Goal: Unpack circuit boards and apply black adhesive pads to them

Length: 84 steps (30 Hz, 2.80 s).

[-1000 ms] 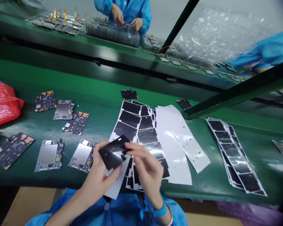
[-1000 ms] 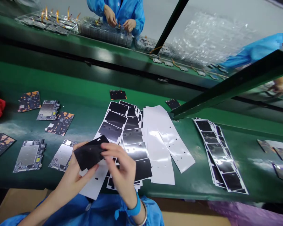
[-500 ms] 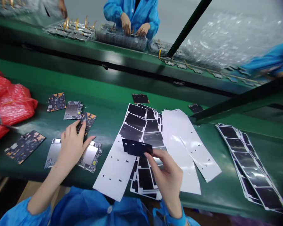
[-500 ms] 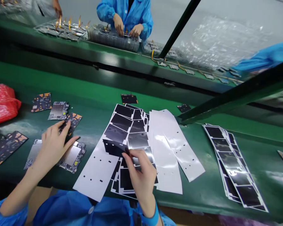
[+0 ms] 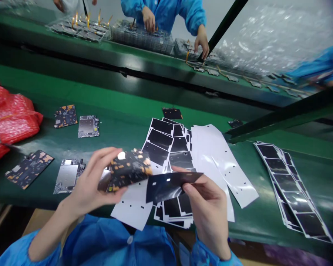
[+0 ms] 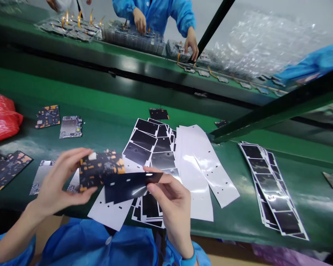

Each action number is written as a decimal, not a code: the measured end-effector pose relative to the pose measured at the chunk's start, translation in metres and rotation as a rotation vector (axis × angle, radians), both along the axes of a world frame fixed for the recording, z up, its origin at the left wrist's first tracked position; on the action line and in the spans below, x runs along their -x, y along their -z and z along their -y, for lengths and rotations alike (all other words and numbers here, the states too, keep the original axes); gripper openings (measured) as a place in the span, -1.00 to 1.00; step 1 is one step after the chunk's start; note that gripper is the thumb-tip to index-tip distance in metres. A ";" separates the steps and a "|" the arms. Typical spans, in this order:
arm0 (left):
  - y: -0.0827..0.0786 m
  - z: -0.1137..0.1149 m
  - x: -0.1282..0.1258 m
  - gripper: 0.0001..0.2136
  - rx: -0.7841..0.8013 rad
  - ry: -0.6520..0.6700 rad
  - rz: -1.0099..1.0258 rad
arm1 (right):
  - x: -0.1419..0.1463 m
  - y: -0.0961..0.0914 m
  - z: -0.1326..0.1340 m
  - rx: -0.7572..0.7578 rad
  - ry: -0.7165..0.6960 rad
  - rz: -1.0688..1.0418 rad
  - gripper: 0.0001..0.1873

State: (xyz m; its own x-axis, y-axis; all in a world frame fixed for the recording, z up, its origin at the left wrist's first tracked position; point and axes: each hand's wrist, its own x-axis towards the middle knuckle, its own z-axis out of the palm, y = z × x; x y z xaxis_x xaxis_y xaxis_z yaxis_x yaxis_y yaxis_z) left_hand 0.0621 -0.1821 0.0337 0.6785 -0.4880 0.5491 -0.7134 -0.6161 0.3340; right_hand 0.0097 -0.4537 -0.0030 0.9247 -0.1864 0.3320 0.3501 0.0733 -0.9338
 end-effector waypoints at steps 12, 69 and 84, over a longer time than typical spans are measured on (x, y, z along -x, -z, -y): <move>-0.014 0.023 0.018 -0.28 0.174 0.244 -0.176 | 0.007 -0.028 -0.020 0.186 -0.003 0.132 -0.86; 0.002 0.042 -0.080 -0.56 0.027 0.127 -0.799 | -0.026 0.061 -0.021 0.951 0.122 0.202 -0.33; 0.013 0.061 0.020 -0.91 0.277 0.188 -0.310 | -0.011 -0.019 -0.021 0.993 0.121 0.552 -0.81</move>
